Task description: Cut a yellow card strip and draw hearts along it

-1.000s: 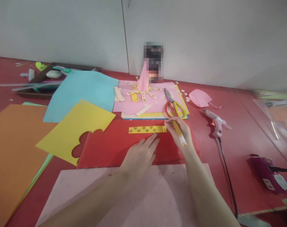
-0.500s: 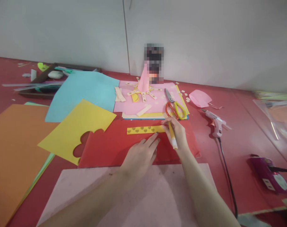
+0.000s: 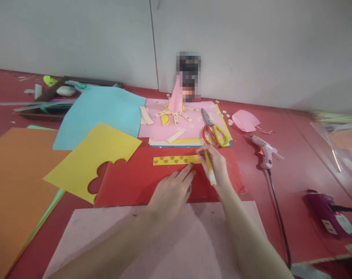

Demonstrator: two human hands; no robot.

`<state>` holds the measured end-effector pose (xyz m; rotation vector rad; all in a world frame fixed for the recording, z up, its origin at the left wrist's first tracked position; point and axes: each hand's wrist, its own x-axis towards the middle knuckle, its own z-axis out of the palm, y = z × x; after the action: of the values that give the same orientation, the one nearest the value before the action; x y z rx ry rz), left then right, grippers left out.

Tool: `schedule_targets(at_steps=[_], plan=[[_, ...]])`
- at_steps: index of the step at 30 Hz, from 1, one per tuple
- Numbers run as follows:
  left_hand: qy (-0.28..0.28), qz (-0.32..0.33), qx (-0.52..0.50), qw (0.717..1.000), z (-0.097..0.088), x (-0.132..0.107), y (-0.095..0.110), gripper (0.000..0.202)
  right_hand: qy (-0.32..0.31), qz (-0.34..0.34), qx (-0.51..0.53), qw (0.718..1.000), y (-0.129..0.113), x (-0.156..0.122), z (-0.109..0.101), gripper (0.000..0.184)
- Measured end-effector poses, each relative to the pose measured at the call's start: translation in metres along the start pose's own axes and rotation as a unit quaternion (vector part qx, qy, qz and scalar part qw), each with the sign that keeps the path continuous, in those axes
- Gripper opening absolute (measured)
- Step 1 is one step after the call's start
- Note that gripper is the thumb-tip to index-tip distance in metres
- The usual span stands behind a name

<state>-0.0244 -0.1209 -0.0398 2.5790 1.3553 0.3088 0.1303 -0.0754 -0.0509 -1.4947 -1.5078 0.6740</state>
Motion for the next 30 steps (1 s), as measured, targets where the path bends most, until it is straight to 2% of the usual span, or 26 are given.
schedule_targets(at_steps=[7, 23, 30], plan=[[0.011, -0.002, -0.019, 1.000, 0.0019, -0.0010, -0.0004, 0.037, 0.000, -0.001, 0.003, 1.000, 0.0033, 0.0003, 0.0003, 0.010], [-0.023, -0.004, 0.012, 1.000, -0.0014, -0.0005, 0.0003, 0.040, -0.015, -0.007, 0.011, 1.000, 0.0066, 0.0018, 0.0003, 0.011], [-0.015, -0.003, 0.030, 0.999, 0.0002, -0.0006, -0.0001, 0.041, -0.011, -0.009, 0.018, 1.000, 0.0091, 0.0027, 0.0010, 0.010]])
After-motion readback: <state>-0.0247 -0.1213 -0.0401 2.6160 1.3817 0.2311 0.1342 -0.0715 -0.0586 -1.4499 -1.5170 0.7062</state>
